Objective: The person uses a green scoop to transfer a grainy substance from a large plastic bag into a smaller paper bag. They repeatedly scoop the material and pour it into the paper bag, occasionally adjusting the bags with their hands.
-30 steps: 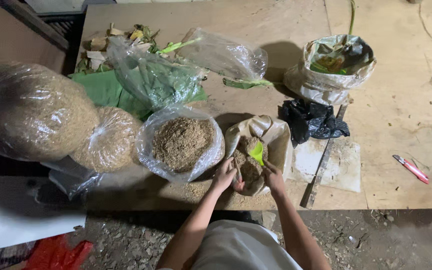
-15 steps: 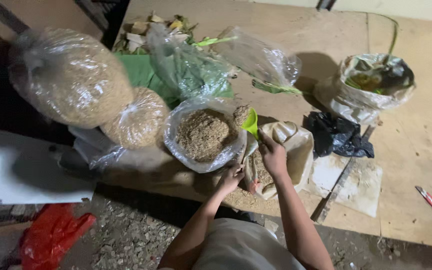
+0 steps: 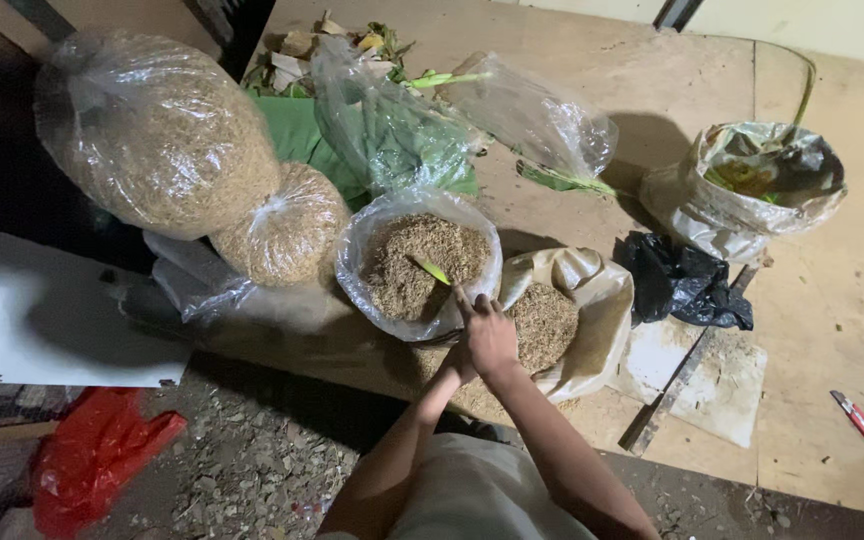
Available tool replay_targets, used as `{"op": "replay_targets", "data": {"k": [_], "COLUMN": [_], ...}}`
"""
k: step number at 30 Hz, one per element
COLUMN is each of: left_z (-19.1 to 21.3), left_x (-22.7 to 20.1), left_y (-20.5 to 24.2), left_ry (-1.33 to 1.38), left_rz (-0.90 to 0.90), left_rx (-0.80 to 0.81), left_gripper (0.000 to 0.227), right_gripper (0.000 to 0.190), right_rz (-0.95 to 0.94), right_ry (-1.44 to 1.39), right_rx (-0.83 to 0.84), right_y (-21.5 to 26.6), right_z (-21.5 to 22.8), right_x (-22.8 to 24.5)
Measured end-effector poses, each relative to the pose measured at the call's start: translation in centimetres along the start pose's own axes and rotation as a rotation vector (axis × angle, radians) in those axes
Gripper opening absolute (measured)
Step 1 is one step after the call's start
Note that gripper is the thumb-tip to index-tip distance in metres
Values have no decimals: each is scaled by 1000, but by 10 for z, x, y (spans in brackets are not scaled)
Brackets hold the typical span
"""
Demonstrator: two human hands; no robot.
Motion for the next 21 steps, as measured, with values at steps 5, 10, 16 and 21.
{"op": "replay_targets", "data": {"k": [5, 10, 16, 21], "left_z": [-11, 21, 35, 104], "left_x": [6, -45, -59, -56], "left_y": [1, -16, -5, 12], "left_ry": [210, 107, 126, 208], "left_rz": [200, -105, 293, 442], "left_rx": [64, -109, 205, 212], "left_gripper": [51, 49, 45, 47], "right_gripper": [90, 75, 47, 30], "right_rz": [-124, -105, -199, -443], "right_ry": [-190, -101, -402, -681], "right_rx": [18, 99, -150, -13], "right_y": [-12, -22, -20, -38], "right_z": [26, 16, 47, 35], "right_x": [-20, -23, -64, -89]}}
Point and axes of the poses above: each hand's wrist, its own y-axis away from the middle knuckle, its own z-axis out of the back of the hand, x = y × z, the point moved 10 cm from there along -y, towards the middle knuckle, and after that the axes turned 12 degrees about -z, right-handed, at the moved point
